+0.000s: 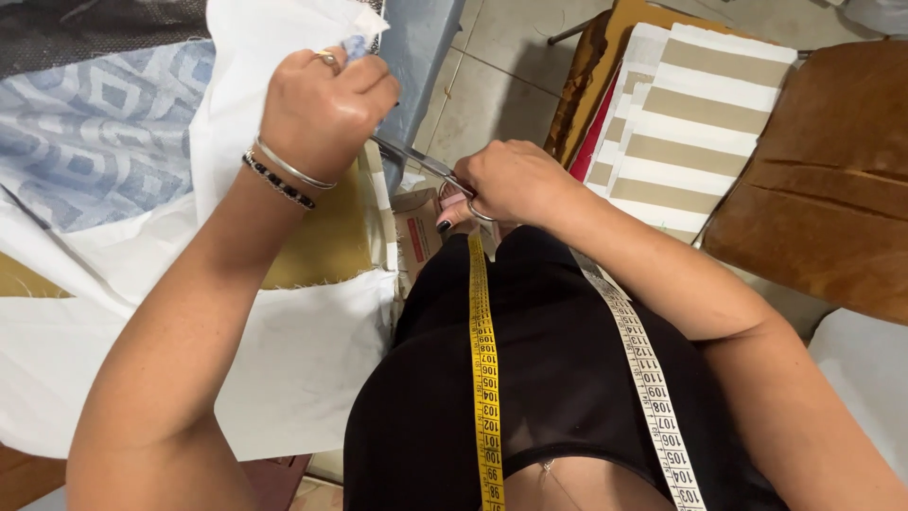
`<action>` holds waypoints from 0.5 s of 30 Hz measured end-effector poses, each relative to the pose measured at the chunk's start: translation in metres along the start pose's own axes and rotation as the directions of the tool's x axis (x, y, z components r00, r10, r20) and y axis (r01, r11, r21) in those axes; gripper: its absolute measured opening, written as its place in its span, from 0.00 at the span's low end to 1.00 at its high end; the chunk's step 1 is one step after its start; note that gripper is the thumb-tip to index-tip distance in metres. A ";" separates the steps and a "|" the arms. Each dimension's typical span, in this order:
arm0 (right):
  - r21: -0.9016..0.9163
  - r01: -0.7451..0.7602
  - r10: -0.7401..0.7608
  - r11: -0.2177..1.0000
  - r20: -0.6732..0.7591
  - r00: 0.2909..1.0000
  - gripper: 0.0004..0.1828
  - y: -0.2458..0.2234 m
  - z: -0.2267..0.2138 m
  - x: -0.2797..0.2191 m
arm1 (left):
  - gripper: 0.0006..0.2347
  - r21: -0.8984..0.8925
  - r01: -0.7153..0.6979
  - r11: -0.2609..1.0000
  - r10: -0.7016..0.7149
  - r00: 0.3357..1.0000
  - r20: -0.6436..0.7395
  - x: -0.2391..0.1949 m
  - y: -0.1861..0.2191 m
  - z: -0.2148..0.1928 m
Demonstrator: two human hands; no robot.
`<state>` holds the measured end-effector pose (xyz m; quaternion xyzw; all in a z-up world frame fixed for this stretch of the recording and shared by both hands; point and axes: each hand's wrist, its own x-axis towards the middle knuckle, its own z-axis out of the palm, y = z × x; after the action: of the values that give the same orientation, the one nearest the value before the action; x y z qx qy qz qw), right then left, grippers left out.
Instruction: Cutting long strips and pieces of fabric using scissors on a work surface.
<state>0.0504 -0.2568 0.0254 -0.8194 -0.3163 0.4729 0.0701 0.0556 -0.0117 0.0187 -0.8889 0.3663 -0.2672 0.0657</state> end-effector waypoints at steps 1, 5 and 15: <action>0.000 0.001 -0.001 1.000 0.014 1.000 0.43 0.001 -0.001 -0.001 | 0.16 0.009 0.053 0.999 -0.053 0.999 0.008 0.001 -0.001 -0.001; 0.019 0.002 -0.003 1.000 0.035 0.999 0.43 0.006 0.001 -0.001 | 0.12 -0.062 0.149 0.987 -0.147 0.988 0.042 -0.006 -0.004 0.004; -0.002 0.075 -0.074 0.997 0.084 0.994 0.38 0.028 0.004 -0.009 | 0.12 0.024 0.174 0.984 -0.176 0.970 0.168 -0.016 -0.023 -0.019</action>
<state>0.0570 -0.2848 0.0180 -0.7865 -0.3506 0.5033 0.0720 0.0508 0.0175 0.0353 -0.9369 0.2784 -0.1969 0.0768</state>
